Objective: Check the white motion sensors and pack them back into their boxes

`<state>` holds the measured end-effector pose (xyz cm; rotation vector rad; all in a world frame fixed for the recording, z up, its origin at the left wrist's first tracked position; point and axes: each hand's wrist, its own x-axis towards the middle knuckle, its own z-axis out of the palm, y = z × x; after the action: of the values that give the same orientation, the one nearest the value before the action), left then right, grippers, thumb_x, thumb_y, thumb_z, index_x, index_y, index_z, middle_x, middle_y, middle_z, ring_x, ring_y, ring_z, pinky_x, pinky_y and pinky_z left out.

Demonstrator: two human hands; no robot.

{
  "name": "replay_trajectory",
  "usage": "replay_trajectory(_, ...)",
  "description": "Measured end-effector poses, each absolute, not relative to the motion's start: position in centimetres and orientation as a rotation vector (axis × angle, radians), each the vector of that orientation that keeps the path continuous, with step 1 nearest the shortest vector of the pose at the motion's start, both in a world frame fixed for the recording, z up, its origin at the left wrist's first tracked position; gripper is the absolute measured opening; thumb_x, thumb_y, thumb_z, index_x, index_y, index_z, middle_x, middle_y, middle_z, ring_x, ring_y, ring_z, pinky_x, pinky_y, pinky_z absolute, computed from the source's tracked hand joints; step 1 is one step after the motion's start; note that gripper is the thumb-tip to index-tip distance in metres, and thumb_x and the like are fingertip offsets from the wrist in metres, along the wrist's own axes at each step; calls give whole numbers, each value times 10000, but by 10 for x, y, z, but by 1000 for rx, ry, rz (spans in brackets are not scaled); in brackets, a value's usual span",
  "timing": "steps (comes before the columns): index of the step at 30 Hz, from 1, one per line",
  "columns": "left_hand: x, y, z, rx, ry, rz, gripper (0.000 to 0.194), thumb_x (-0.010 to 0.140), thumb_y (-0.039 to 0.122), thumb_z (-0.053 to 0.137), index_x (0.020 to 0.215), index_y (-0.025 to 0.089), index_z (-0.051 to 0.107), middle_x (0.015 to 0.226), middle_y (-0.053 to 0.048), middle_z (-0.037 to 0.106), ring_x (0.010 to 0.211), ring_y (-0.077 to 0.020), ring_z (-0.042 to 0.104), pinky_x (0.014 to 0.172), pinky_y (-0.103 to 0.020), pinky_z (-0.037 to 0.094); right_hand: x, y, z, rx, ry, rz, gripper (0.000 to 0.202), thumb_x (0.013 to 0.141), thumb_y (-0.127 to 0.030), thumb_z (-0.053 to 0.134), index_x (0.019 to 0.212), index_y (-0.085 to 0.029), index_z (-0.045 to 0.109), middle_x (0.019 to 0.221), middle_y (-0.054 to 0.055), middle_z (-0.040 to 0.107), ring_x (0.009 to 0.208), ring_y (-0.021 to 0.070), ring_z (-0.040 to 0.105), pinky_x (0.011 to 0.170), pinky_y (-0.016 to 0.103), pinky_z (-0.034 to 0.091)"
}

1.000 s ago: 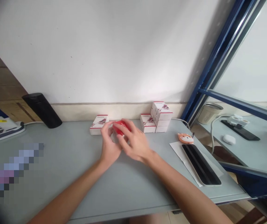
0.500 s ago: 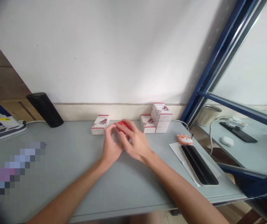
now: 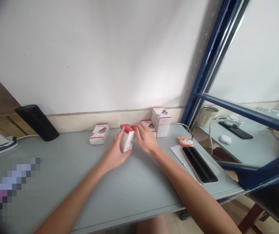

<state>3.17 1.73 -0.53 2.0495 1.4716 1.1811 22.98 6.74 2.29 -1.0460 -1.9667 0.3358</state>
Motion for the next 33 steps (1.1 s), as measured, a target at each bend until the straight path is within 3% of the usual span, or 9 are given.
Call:
replay_trajectory(5,29,17,-7,2035,1513,1050,935,899,310,717,1673,466,216,1421,-112,519,1168,-304,682,903,-425,591,239,80,17,-1066,-1933,484,475,1121,-496,327,1288,-256,701,1208,75,756,1113,251,701,980,405,523)
replay_trajectory(11,27,21,-8,1954,1489,1234,868,861,342,776,1630,416,380,1434,-114,534,1306,-322,605,1051,-472,540,230,80,9,-945,-1837,748,482,1046,-565,524,1377,-228,621,1174,78,770,951,214,731,888,378,586)
replay_trajectory(14,31,24,-4,1545,1337,1404,835,824,420,825,1576,358,469,1456,-113,593,1303,-307,627,1071,-447,543,224,72,9,-892,-1822,725,550,1035,-509,566,1526,-273,492,1300,84,734,925,197,734,892,386,601)
replay_trajectory(17,36,27,3,1135,1205,1367,597,974,606,572,1462,262,571,1383,-135,702,1183,-283,719,1001,-439,595,218,64,10,-843,-1902,704,710,1015,-454,615,1643,-308,316,1447,94,671,1097,222,729,963,413,598)
replay_trajectory(21,32,31,7,1126,1348,1247,575,1055,566,295,1300,187,649,1119,-161,799,910,-272,791,817,-427,642,210,59,4,-817,-2175,502,652,960,-356,705,1567,-305,473,1591,85,566,1454,281,545,1196,491,462)
replay_trajectory(24,21,33,10,1207,1611,1171,494,1025,535,377,1045,158,695,784,-151,755,712,-312,753,654,-420,599,205,63,-5,-894,-2196,461,549,951,-198,679,1476,-317,573,1589,53,569,1426,255,582,1173,459,491)
replay_trajectory(26,12,32,13,1301,1808,1178,323,964,473,527,907,187,666,703,-124,695,759,-348,737,678,-426,570,203,66,-11,-940,-2190,481,529,926,-121,675,1411,-326,628,1560,36,594,1377,243,626,1130,432,524)
replay_trajectory(29,-2,30,16,1470,2035,1285,140,904,357,601,923,226,649,919,-138,714,1085,-393,689,919,-491,531,203,68,-18,-1015,-2166,495,510,920,-105,677,1381,-324,666,1569,61,574,1330,251,655,1107,428,533)
replay_trajectory(33,-23,34,14,1618,2203,1427,341,886,274,582,1215,215,649,1463,-195,565,1444,-416,443,1184,-580,353,198,66,-18,-1077,-2146,551,478,949,-163,668,1402,-319,665,1468,55,666,1227,222,705,1085,387,540)
